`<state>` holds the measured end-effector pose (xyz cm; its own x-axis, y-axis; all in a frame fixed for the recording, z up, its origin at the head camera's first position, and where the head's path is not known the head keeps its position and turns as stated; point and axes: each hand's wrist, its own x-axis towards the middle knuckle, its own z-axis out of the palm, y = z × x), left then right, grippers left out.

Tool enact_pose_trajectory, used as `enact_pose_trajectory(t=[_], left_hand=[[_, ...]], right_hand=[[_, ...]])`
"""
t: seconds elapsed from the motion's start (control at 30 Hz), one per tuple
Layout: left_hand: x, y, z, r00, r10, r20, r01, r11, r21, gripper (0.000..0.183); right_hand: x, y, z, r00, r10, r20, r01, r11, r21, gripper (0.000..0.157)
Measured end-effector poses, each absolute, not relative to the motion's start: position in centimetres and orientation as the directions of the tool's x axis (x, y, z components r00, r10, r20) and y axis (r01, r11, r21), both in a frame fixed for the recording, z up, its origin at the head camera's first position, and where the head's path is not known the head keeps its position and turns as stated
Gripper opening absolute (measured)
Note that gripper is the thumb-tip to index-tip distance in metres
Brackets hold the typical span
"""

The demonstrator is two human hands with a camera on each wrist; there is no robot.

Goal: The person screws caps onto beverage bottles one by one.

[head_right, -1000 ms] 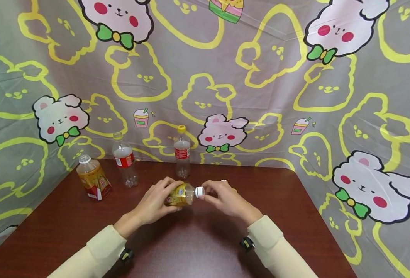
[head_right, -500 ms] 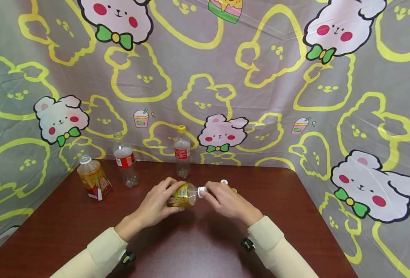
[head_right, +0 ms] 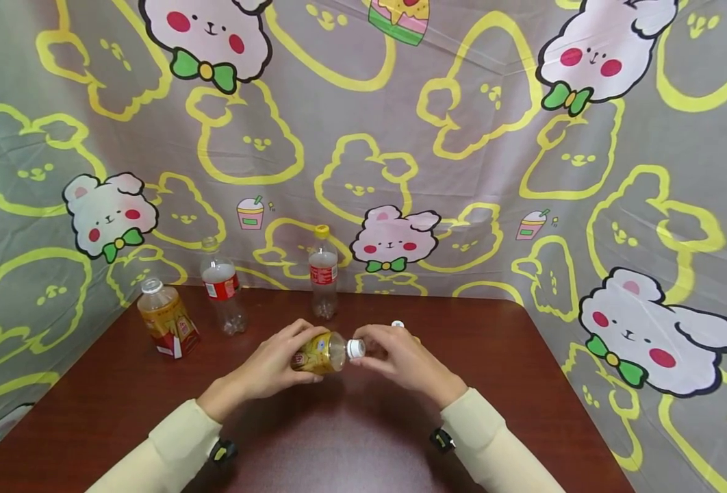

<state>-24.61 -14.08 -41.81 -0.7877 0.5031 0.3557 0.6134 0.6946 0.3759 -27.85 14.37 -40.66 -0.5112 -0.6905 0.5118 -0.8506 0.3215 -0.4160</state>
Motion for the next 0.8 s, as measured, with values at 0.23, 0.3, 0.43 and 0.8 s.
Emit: enact_pose_trajectory(t=[0.23,0.3,0.43,0.8], left_hand=[[-24.5,-14.2,-42.0,-0.784,0.518,0.343,0.620,0.687,0.380,0.075],[-24.4,-14.2,-42.0,-0.781,0.518,0.349,0.623,0.689,0.370,0.075],[-24.2,-13.9,-42.2,-0.757,0.517,0.400,0.645,0.688,0.332,0.074],[-23.9,-13.1,-41.9,-0.708,0.504,0.495,0.667,0.707,0.234,0.074]], right_hand=[[-27.8,14.4,-40.4,-0.492,-0.712,0.501,-0.850,0.269,-0.453,0.026],[-27.7,14.4,-40.2,-0.501,-0.712,0.491,-0.846,0.283,-0.452,0.020],[-27.5,14.3,-40.2,-0.531,-0.698,0.480,-0.833,0.325,-0.448,0.012],[-27.1,13.1,-40.9,-0.664,-0.597,0.450,-0.740,0.610,-0.282,0.035]])
